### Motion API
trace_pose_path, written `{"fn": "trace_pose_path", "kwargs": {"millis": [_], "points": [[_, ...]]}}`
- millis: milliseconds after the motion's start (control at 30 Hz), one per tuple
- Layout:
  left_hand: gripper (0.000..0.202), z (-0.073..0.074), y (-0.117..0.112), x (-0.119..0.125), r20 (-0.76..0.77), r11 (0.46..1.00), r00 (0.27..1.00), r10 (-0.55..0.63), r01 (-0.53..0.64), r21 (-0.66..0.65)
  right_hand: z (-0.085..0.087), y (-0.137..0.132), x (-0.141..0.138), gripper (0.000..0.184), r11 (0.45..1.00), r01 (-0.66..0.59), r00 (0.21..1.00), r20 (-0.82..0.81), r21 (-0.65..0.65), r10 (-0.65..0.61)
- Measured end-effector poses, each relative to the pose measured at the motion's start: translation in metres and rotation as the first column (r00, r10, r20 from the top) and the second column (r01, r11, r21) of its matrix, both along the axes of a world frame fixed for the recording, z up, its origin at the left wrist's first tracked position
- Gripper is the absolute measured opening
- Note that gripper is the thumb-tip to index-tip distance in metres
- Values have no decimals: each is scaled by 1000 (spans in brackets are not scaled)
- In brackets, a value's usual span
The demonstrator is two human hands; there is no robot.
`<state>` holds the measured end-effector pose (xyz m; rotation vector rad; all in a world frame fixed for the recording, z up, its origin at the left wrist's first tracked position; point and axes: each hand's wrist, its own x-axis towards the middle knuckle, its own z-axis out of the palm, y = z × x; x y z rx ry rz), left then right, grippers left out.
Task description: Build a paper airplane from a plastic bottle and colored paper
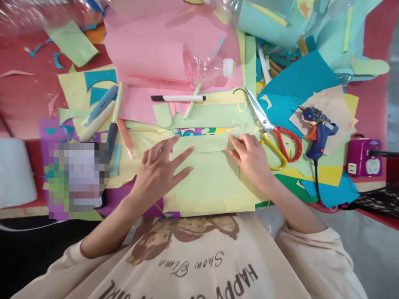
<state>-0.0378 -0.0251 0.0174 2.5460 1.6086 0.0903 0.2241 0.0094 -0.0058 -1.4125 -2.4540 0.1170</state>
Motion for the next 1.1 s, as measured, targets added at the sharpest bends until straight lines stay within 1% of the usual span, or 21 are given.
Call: {"fn": "trace_pose_path", "kwargs": {"millis": [67, 200, 367, 433, 500, 567, 600, 633, 667, 700, 733, 767, 800, 833, 867, 900, 933, 967, 1033, 1100], "points": [[38, 1, 8, 3, 17, 996, 998, -67, 66, 63, 2, 3, -1, 21, 997, -29, 999, 26, 72, 27], [36, 3, 25, 13, 41, 983, 989, -143, 137, 125, 8, 8, -3, 19, 981, -72, 997, 4, 180, 73], [31, 6, 40, 24, 40, 977, 986, -159, 151, 153, 25, 5, 0, 9, 965, -87, 989, -99, 247, 115], [29, 5, 44, 24, 82, 984, 985, -150, 141, 112, 32, 1, 4, 13, 968, -77, 982, -152, 238, 115], [26, 3, 49, 21, 169, 993, 979, -115, 114, 17, 37, -3, 11, 23, 980, -10, 975, -217, 199, 54], [23, 1, 55, 14, 316, 994, 949, -9, 43, -99, 41, -5, 22, 30, 982, 100, 962, -266, 161, -54], [21, 0, 59, 10, 402, 987, 912, 83, -21, -157, 42, -6, 29, 32, 977, 155, 954, -280, 148, -109], [19, -2, 63, 5, 491, 974, 855, 170, -69, -217, 43, -6, 36, 31, 969, 207, 944, -287, 138, -161], [19, -3, 66, 0, 566, 952, 779, 270, -125, -281, 44, -6, 44, 30, 959, 252, 937, -282, 131, -208], [24, -5, 70, -4, 625, 921, 694, 357, -150, -360, 44, -6, 51, 27, 949, 290, 933, -256, 122, -253], [27, -7, 73, -7, 691, 892, 578, 434, -167, -421, 44, -5, 57, 25, 939, 329, 929, -212, 98, -303], [27, -9, 76, -8, 760, 870, 427, 490, -182, -459, 44, -5, 62, 24, 929, 364, 924, -156, 70, -350], [24, -10, 78, -9, 817, 856, 259, 515, -198, -477, 42, -5, 66, 26, 919, 392, 917, -95, 37, -388], [19, -11, 79, -8, 853, 851, 104, 511, -198, -486, 41, -5, 69, 29, 911, 412, 910, -39, 1, -412], [16, -12, 80, -6, 859, 842, -23, 512, -183, -507, 39, -5, 70, 33, 906, 422, 907, 11, -30, -422], [13, -11, 80, -4, 846, 832, -114, 521, -153, -533, 37, -4, 71, 37, 903, 426, 904, 55, -56, -423], [11, -11, 79, -1, 821, 819, -167, 546, -99, -565, 35, -3, 70, 40, 901, 426, 903, 96, -76, -419], [8, -10, 79, 2, 794, 803, -199, 574, -50, -593, 33, -2, 69, 43, 900, 427, 900, 136, -89, -414], [5, -8, 76, 6, 759, 783, -225, 610, 26, -622, 32, 1, 64, 50, 892, 442, 884, 218, -101, -413], [10, -7, 75, 9, 738, 770, -240, 631, 73, -634, 33, 6, 61, 58, 881, 458, 864, 293, -120, -410]]}}
